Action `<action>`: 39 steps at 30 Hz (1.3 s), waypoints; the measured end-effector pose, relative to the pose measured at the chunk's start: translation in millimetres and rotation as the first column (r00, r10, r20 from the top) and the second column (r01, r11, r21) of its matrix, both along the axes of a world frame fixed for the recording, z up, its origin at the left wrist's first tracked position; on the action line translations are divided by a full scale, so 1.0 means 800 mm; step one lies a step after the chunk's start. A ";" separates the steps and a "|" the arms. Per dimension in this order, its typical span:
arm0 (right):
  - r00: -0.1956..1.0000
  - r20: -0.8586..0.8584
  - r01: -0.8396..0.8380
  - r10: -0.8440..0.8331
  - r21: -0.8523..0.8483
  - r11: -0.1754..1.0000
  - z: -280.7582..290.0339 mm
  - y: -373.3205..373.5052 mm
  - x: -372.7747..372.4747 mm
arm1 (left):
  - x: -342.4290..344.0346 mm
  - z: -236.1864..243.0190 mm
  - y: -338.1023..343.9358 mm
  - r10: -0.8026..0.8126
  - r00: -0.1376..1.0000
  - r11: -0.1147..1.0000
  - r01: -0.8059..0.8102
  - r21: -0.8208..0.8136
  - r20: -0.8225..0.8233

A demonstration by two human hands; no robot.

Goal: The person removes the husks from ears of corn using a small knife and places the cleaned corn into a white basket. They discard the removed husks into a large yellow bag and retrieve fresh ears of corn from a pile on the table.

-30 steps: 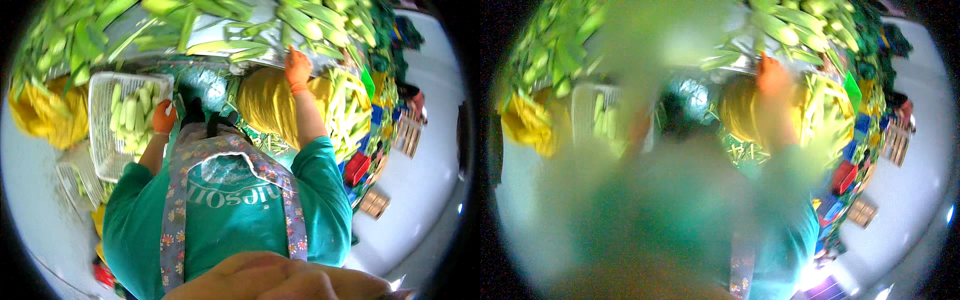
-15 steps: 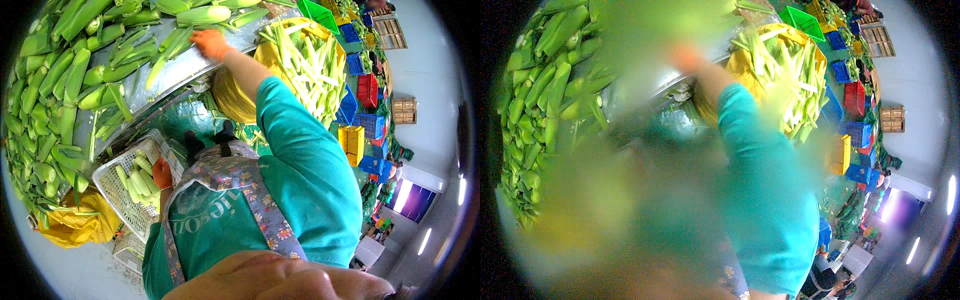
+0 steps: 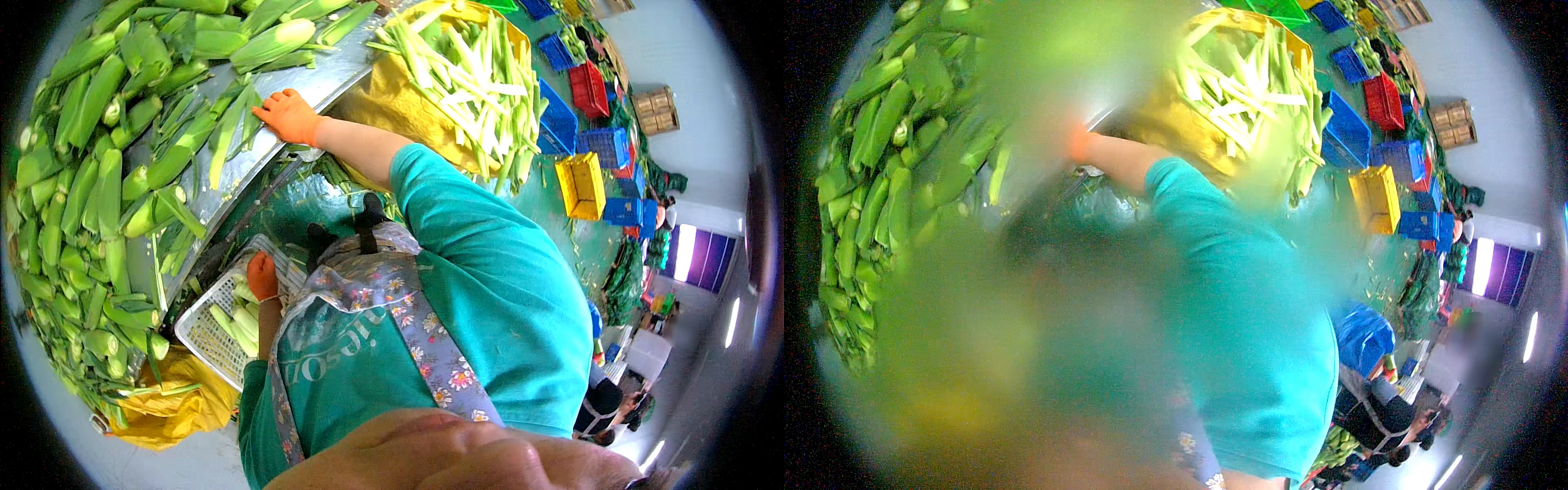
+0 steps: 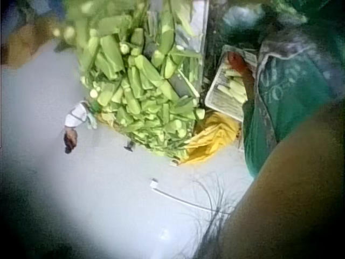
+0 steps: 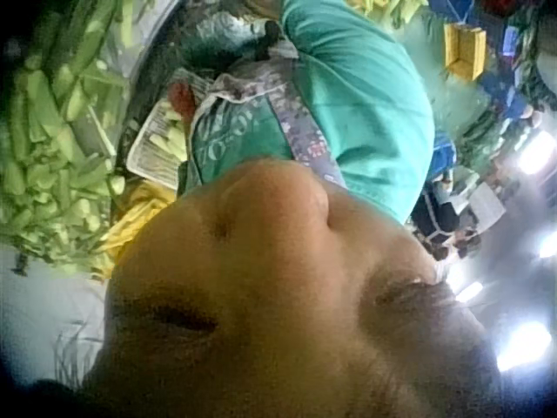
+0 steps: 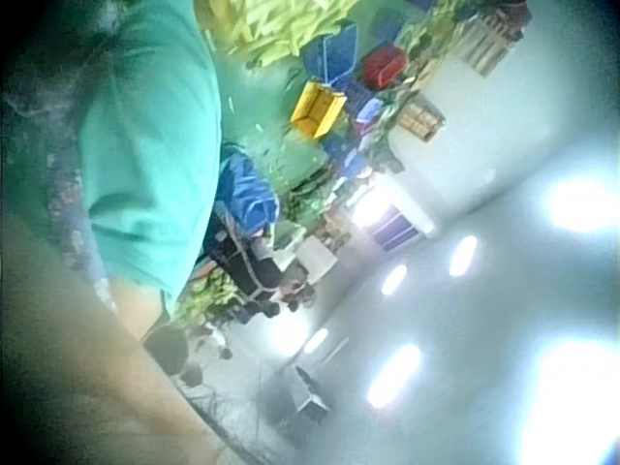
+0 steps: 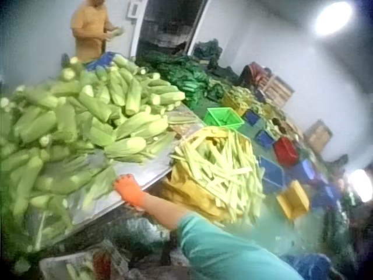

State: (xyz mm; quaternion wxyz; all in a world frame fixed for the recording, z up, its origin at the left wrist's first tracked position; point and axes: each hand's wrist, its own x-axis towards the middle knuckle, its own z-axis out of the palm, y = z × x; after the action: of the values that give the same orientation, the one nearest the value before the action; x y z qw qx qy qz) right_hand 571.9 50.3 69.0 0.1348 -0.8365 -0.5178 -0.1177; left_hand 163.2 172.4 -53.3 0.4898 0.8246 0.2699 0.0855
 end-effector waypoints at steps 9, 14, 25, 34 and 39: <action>0.815 -0.067 0.575 -0.576 0.229 0.786 0.198 -0.315 -0.042 | 0.136 0.041 -0.059 -0.446 0.895 0.895 0.446 -0.009 -0.017; 0.333 -0.190 0.884 -0.924 0.403 0.236 0.200 -0.672 -0.032 | 0.252 0.174 -0.199 -0.602 0.798 0.679 0.498 -0.540 -0.020; -0.191 -0.947 0.887 -0.259 -0.280 0.368 0.012 -0.863 0.032 | 0.450 0.264 -0.472 -0.466 0.799 0.663 0.031 -0.748 -0.381; 0.106 -0.990 0.951 0.097 0.129 0.280 0.169 -0.910 0.103 | 0.448 0.311 -0.411 -0.135 0.986 0.705 0.026 -0.709 -0.099; 0.197 -0.920 0.939 0.339 0.276 0.204 0.171 -0.894 0.192 | 0.429 0.321 -0.361 -0.125 0.992 0.677 0.079 -0.732 -0.008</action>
State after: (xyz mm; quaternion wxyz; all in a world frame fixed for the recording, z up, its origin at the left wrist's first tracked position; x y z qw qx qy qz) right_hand 725.3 -665.3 205.7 0.8033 -0.5805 0.1056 0.0817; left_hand 506.4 -116.5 203.7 0.7736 0.5772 0.2490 -0.0801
